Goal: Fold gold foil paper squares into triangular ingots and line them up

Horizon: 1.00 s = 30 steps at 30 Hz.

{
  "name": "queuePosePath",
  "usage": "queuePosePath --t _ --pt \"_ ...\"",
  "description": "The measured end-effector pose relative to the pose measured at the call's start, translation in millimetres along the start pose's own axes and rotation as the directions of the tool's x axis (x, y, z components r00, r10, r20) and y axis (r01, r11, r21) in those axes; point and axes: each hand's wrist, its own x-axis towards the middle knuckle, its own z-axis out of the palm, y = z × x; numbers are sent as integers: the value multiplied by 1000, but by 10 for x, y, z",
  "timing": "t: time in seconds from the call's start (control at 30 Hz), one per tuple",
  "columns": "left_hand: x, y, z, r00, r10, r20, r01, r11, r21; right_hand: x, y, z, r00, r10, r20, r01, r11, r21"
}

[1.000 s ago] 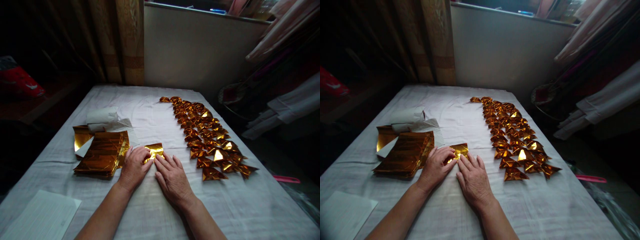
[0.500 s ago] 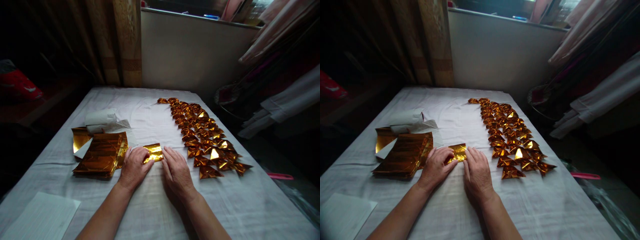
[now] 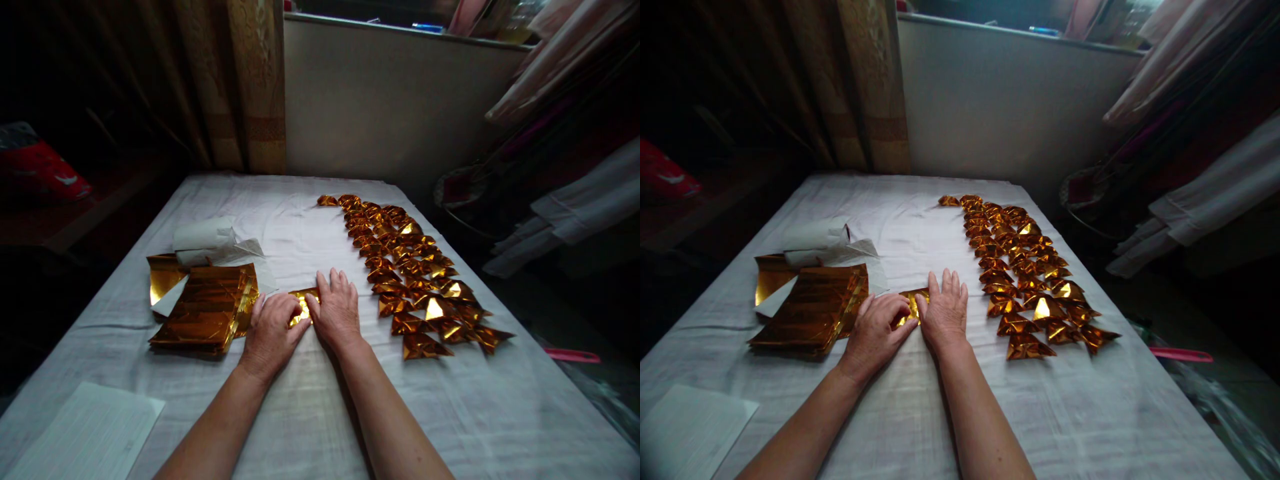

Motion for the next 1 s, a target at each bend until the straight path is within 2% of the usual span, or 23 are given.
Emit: queuePosePath --t 0.37,0.7,0.87,1.0 --pt "49 -133 -83 992 25 125 -12 995 -101 5 15 -19 1000 3 27 -4 999 42" --pt "100 -316 -264 924 86 372 -19 984 -179 11 18 -27 1000 3 31 -5 999 53" --pt "108 -323 -295 921 93 379 -28 985 -172 8 51 17 1000 12 -25 -10 996 89" --pt "99 -329 -268 942 82 327 -30 987 -161 -5 70 34 986 13 -165 11 989 149"
